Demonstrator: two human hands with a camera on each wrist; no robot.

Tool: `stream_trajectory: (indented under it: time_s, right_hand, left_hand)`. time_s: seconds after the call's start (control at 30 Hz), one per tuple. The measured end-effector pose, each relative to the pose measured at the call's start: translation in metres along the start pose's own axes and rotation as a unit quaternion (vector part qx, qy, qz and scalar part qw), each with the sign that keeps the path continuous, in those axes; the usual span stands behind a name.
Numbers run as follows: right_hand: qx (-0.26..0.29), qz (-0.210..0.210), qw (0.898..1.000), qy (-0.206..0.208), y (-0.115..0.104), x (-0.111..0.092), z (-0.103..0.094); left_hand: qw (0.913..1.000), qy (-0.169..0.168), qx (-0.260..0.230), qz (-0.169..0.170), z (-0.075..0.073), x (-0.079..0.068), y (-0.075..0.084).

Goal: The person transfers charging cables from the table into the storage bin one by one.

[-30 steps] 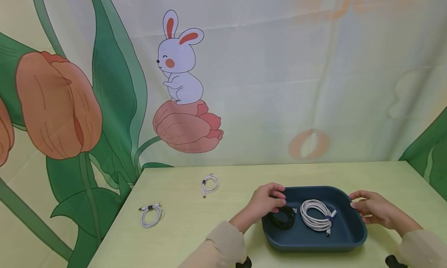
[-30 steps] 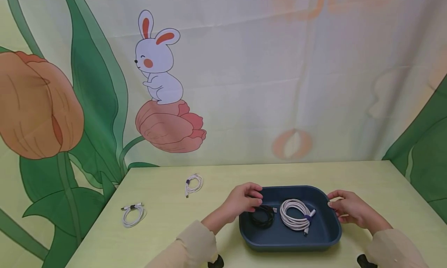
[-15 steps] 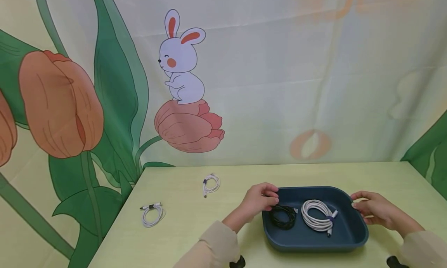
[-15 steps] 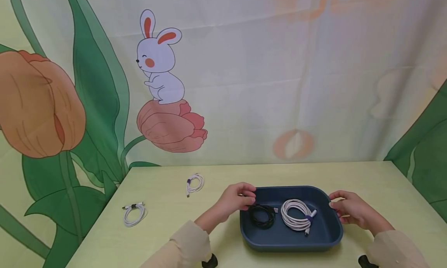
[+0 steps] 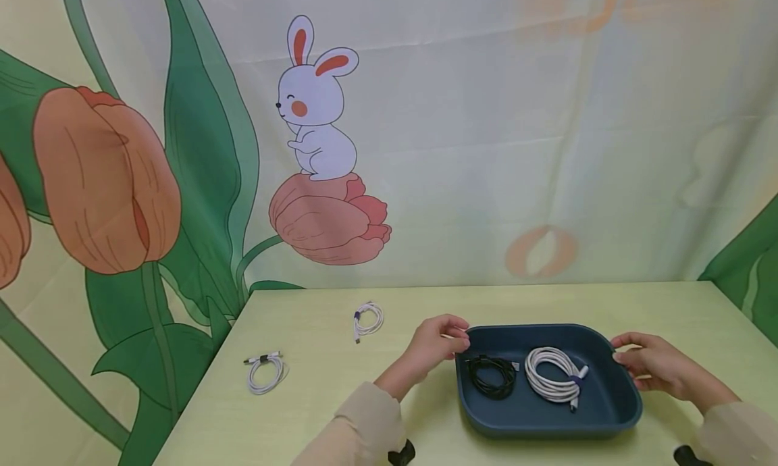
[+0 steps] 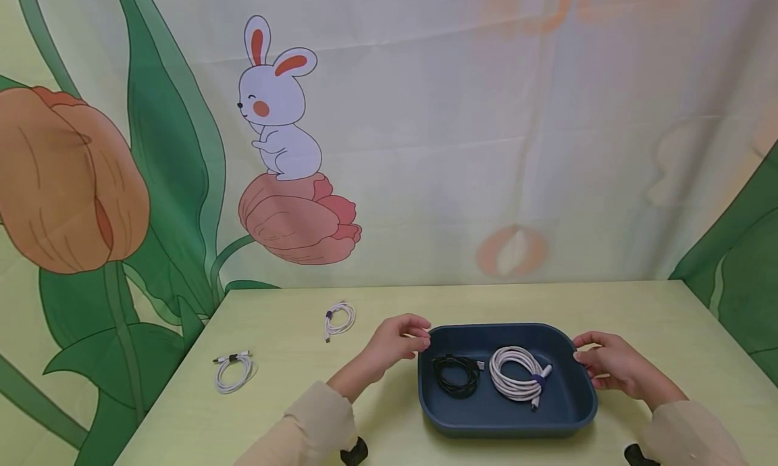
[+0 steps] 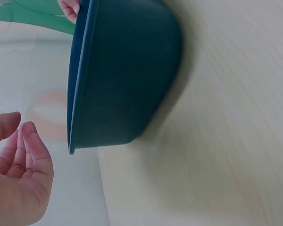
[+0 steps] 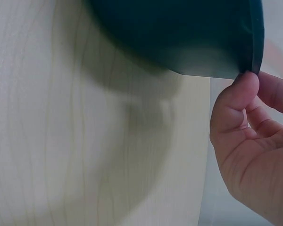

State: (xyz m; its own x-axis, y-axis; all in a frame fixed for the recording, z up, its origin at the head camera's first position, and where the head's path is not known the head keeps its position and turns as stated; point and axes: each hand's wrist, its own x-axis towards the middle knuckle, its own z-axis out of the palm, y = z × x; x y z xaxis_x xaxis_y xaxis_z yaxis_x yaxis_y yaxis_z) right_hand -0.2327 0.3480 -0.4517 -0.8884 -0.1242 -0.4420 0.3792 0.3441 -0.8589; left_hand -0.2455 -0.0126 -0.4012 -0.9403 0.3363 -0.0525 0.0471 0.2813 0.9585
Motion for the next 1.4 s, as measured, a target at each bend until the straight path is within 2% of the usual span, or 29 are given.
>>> stream_trajectory:
  time_s: [0.1,0.33,0.43,0.93,1.4]
  right_hand:
    - [0.002,-0.003,1.000,-0.003,0.000,0.000,0.000]
    - [0.005,-0.004,1.000,-0.006,0.000,0.000,0.000]
    - [0.003,-0.002,1.000,-0.005,0.000,0.000,0.000]
    - [0.000,0.007,1.000,0.002,-0.001,0.000,0.000]
    - [-0.003,0.014,1.000,0.008,-0.001,0.001,0.000]
  left_hand:
    - [1.0000,0.003,0.001,-0.002,-0.003,-0.002,0.001]
    - [0.9997,0.017,0.003,-0.015,-0.006,0.016,-0.026]
    - [0.9995,0.022,0.006,-0.021,-0.009,0.018,-0.032]
    - [0.9992,0.031,0.009,-0.024,-0.025,0.019,-0.044]
    - [0.9977,0.057,0.008,-0.037,-0.034,0.019,-0.055]
